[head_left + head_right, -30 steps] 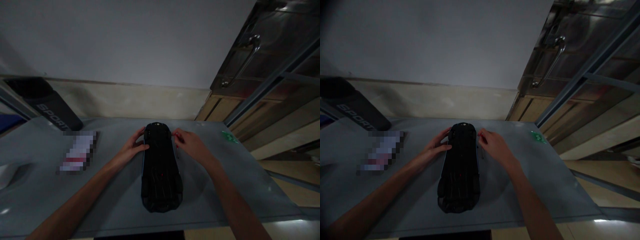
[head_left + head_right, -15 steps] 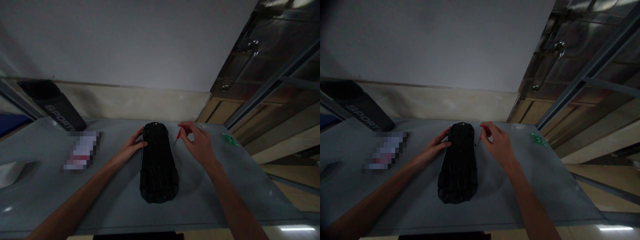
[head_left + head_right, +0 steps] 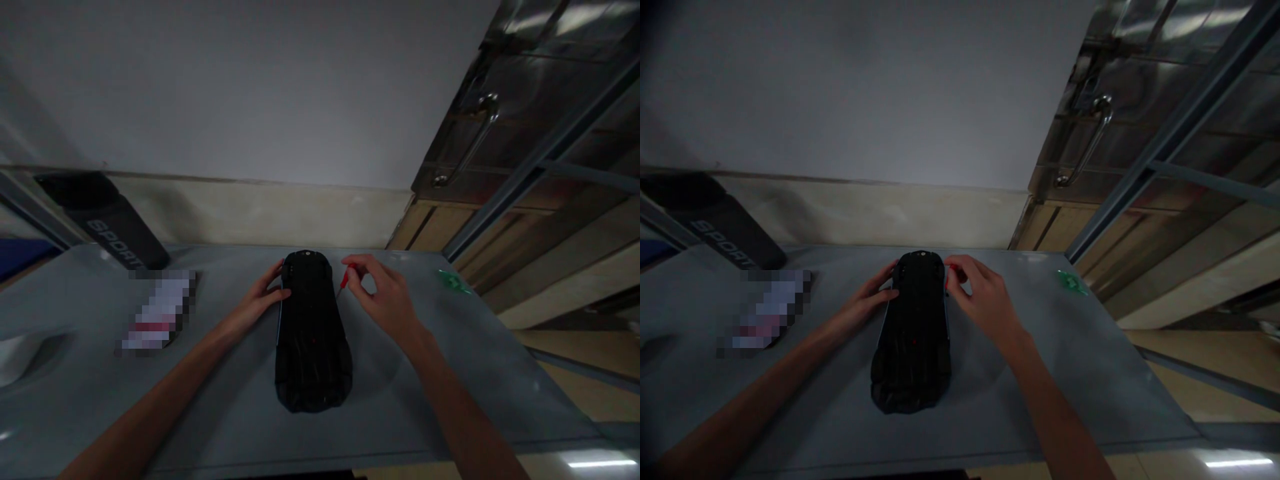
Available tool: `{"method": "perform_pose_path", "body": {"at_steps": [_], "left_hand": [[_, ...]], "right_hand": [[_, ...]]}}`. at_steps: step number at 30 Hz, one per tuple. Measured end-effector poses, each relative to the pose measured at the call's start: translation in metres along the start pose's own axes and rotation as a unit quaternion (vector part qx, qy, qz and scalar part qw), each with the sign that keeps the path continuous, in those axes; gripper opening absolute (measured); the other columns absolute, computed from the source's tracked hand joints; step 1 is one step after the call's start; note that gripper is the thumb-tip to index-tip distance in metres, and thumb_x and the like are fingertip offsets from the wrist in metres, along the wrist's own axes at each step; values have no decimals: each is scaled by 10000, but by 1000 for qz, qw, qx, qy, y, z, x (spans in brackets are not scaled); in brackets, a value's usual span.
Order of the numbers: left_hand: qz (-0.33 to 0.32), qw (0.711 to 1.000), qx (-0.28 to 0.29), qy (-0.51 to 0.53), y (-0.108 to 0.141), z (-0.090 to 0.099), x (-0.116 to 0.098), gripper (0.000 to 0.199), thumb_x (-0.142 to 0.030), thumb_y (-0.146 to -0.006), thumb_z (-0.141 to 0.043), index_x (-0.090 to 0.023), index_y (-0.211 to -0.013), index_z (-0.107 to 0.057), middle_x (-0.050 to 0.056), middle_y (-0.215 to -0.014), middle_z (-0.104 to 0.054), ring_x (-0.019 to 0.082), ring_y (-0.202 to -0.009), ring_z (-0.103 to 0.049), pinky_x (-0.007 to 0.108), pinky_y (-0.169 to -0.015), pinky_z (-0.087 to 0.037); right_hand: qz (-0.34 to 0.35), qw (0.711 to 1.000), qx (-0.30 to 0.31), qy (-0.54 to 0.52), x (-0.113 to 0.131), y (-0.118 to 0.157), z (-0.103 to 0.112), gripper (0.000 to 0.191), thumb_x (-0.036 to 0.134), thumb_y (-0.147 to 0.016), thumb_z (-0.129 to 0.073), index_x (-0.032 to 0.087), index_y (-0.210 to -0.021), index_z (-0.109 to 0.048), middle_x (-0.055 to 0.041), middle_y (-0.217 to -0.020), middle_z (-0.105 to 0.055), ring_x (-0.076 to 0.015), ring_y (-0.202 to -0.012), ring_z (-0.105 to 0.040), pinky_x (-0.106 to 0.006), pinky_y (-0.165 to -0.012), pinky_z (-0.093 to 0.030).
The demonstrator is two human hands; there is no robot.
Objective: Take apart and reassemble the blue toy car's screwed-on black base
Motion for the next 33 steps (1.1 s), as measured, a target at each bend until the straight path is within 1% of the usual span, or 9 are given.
{"method": "perform_pose_path", "body": {"at_steps": [5,9,12,15,17,20,23,25,33], "left_hand": [[-6,1000,5,-13,-3,2,4,940,-459,-812,-851,-366,-1670,-479,42,-1797,-418,432,-1609,-444,561,-1340,-360],[-12,1000,10,-8,-1,1,3,917,-459,-825,-852,-374,-1662,-489,31,-1796,-422,465,-1610,-426,573,-1327,-378],[-3,1000,4,-5,0,1,2,901,-454,-827,-851,-385,-1654,-500,28,-1792,-428,455,-1614,-426,570,-1333,-372],[-4,1000,8,-6,0,0,0,895,-456,-831,-844,-374,-1652,-496,45,-1789,-431,436,-1623,-421,570,-1334,-371],[-10,1000,10,-8,-1,0,0,895,-464,-831,-847,-366,-1649,-497,50,-1789,-431,442,-1627,-410,576,-1331,-371],[-21,1000,9,-6,-2,0,-1,893,-482,-812,-867,-365,-1628,-526,43,-1772,-459,463,-1642,-369,576,-1338,-351],[-19,1000,8,-5,-1,0,0,882,-471,-808,-869,-372,-1618,-536,27,-1768,-465,456,-1660,-332,567,-1352,-321],[-13,1000,9,-5,0,-1,0,884,-457,-817,-860,-366,-1629,-521,28,-1778,-448,446,-1664,-327,561,-1356,-314],[-10,1000,8,-10,2,0,-2,865,-459,-842,-839,-358,-1635,-509,58,-1793,-418,428,-1650,-370,547,-1354,-323]], "right_hand": [[17,1000,12,-4,2,2,-4,203,156,-1046,-559,254,-1177,-678,-28,-982,-800,-161,-776,-755,-288,-795,-631],[-8,999,38,4,-1,3,-8,210,182,-1056,-540,267,-1170,-695,-44,-1024,-810,-186,-833,-771,-332,-837,-641],[-27,998,53,3,-2,3,-9,226,197,-1068,-522,267,-1190,-700,-60,-1054,-808,-203,-880,-773,-358,-868,-638],[-34,998,60,3,-1,3,-11,245,201,-1084,-489,261,-1211,-689,-67,-1039,-792,-211,-893,-761,-362,-863,-627],[-32,998,59,8,0,4,-13,232,204,-1090,-485,262,-1197,-683,-65,-1011,-778,-212,-879,-747,-361,-849,-618],[-26,998,50,24,3,5,-17,158,232,-1093,-538,261,-1151,-682,-60,-967,-765,-220,-844,-727,-370,-841,-605],[-28,998,46,27,5,6,-20,120,241,-1088,-575,256,-1143,-680,-63,-965,-763,-228,-873,-732,-379,-872,-602],[-37,998,50,15,4,6,-21,144,227,-1084,-564,251,-1166,-680,-65,-973,-761,-229,-895,-738,-377,-881,-603],[-70,993,88,-28,-1,4,-22,299,202,-1068,-494,252,-1322,-644,-60,-1003,-747,-208,-835,-709,-372,-834,-603]]}}
Point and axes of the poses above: each hand's wrist, its own y-axis away from the middle knuckle, its own z-axis out of the back of the hand, x = y × z, the point moved 8 cm from there along -y, towards the middle knuckle
